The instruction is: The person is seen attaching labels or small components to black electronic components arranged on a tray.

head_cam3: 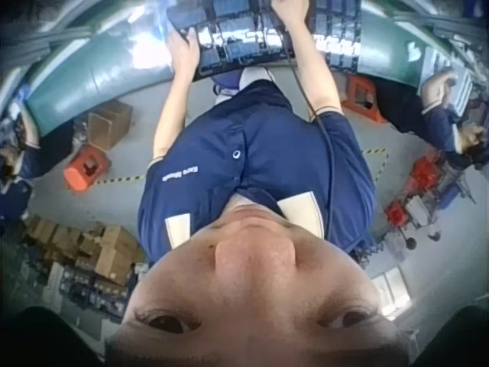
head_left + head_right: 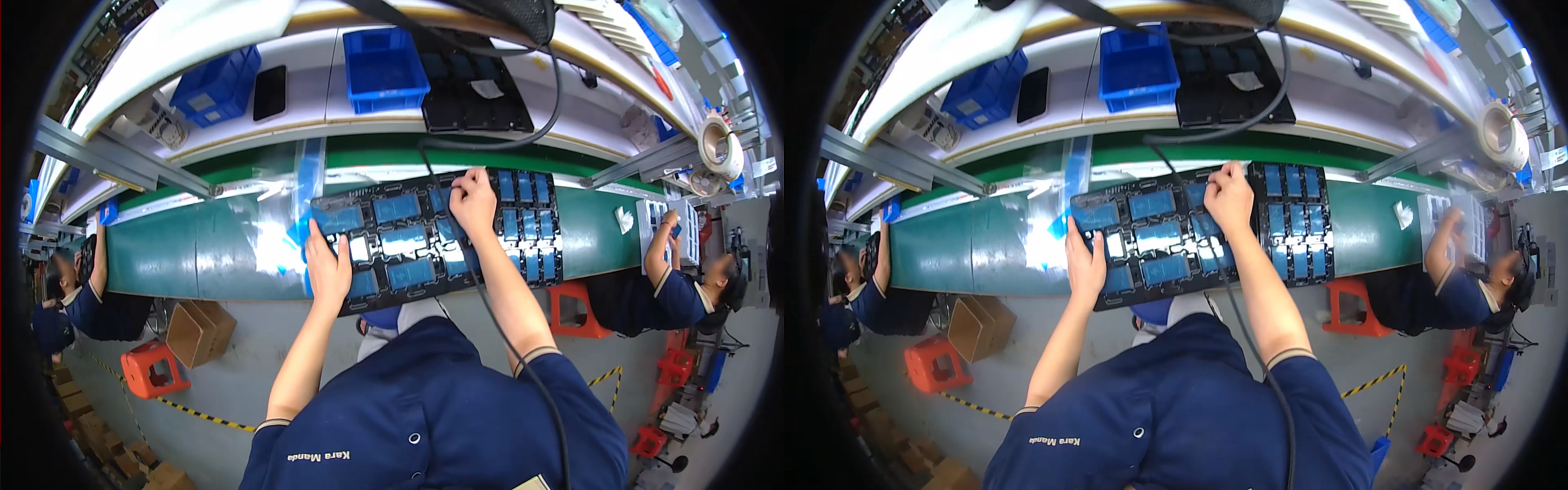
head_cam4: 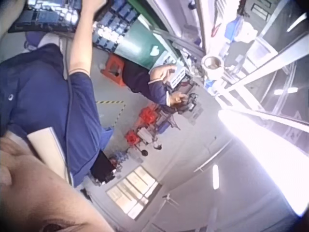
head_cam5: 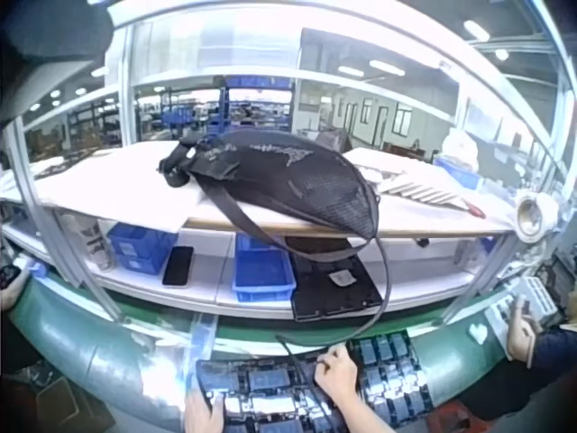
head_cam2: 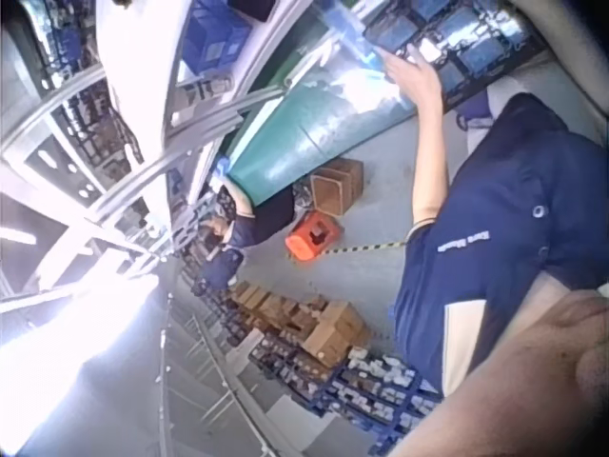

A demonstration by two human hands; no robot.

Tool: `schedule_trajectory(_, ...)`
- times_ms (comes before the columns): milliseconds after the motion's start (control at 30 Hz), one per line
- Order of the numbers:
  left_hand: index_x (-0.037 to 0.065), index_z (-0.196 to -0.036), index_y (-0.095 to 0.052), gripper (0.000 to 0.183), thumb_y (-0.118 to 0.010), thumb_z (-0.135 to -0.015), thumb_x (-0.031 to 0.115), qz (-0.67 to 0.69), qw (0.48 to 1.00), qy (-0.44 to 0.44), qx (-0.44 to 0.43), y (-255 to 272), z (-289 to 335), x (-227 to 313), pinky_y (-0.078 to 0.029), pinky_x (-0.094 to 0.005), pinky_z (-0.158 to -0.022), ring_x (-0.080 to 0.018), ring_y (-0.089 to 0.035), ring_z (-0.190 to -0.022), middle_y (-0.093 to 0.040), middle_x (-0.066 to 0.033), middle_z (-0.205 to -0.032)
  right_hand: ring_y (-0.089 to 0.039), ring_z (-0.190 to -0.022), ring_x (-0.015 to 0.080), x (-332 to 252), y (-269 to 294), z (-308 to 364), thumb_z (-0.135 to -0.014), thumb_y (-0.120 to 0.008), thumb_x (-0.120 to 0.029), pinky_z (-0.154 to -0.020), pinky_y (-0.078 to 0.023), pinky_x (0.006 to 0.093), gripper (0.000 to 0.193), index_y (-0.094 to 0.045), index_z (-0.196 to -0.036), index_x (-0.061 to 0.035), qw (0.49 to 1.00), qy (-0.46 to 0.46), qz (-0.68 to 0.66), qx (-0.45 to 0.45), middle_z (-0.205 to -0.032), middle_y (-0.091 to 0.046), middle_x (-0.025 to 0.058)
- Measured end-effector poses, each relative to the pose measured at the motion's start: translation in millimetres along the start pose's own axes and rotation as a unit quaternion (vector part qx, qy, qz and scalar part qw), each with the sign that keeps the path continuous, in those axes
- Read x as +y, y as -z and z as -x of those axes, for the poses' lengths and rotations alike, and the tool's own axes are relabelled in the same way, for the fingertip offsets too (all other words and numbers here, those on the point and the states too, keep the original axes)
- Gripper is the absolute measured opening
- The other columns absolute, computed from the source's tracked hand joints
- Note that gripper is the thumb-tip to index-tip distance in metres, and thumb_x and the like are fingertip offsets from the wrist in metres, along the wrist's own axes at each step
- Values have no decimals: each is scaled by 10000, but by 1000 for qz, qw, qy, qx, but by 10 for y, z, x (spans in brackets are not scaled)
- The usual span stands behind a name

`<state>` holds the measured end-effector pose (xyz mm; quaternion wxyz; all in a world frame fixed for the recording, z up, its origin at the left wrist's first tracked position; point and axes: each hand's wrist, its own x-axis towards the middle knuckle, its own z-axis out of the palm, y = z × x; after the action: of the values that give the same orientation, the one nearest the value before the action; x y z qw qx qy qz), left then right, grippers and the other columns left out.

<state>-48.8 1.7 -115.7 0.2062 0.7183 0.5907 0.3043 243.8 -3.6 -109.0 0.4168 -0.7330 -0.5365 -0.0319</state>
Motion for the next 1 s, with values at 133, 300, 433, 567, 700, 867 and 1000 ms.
schedule_trajectory(133,-100,-1423,-201,700,-522,-936,287,8,1000,6,-12,-32,1,14,-332,-449,-1023,-430,-434,-1184,-448,-308,-1280,-622,-680,280,-6,62,-1,-712,-609,-48,-625,-516,365,86,-690,-742,-51,1000,-6,-6,-10,-850,-579,69)
schedule_trajectory(300,-97,-1430,-200,708,-534,-931,279,-13,999,40,-19,-12,-7,71,-361,-427,-1008,-425,-459,-1169,-452,-307,-1282,-622,-713,301,0,57,-16,-705,-613,-65,-650,-520,393,71,-666,-744,-39,1000,4,-8,-22,-860,-593,87)
schedule_trajectory(433,-79,-1435,-209,719,-549,-924,294,-9,996,89,-27,-16,5,61,-354,-428,-1028,-432,-439,-1227,-409,-322,-1352,-612,-741,299,32,42,15,-710,-621,-59,-660,-512,401,63,-658,-750,-29,999,-2,-22,-34,-882,-561,87)
schedule_trajectory(567,-67,-1443,-202,731,-552,-920,305,-27,996,81,-11,-30,-44,53,-363,-427,-1022,-433,-463,-1205,-431,-322,-1337,-558,-969,335,129,139,42,-729,-634,-33,-835,-476,396,281,-650,-1007,3,994,5,-95,-56,-1002,-549,149)
schedule_trajectory(700,-54,-1451,-199,734,-547,-921,317,-32,996,85,-8,7,-3,120,-362,-428,-1024,-429,-462,-1209,-435,-316,-1337,-442,-1172,409,150,490,370,-770,-663,-105,-982,-376,462,601,-434,-1307,37,994,-43,-33,-96,-1291,-445,226)
schedule_trajectory(867,-51,-1454,-194,744,-539,-925,342,-25,997,72,-14,-50,-12,23,-356,-424,-1038,-418,-442,-1239,-418,-302,-1365,-407,-1246,453,369,560,803,-842,-638,-214,-1060,-319,479,684,-332,-1353,122,972,-120,-111,-171,-1357,-396,320)
schedule_trajectory(1000,-67,-1457,-160,720,-492,-958,333,33,998,37,-33,-104,-47,-121,-289,-400,-1089,-400,-362,-1314,-339,-293,-1429,-340,-1320,451,265,575,694,-865,-608,-257,-1100,-292,424,653,-371,-1336,128,961,-195,-93,-170,-1413,-331,340)
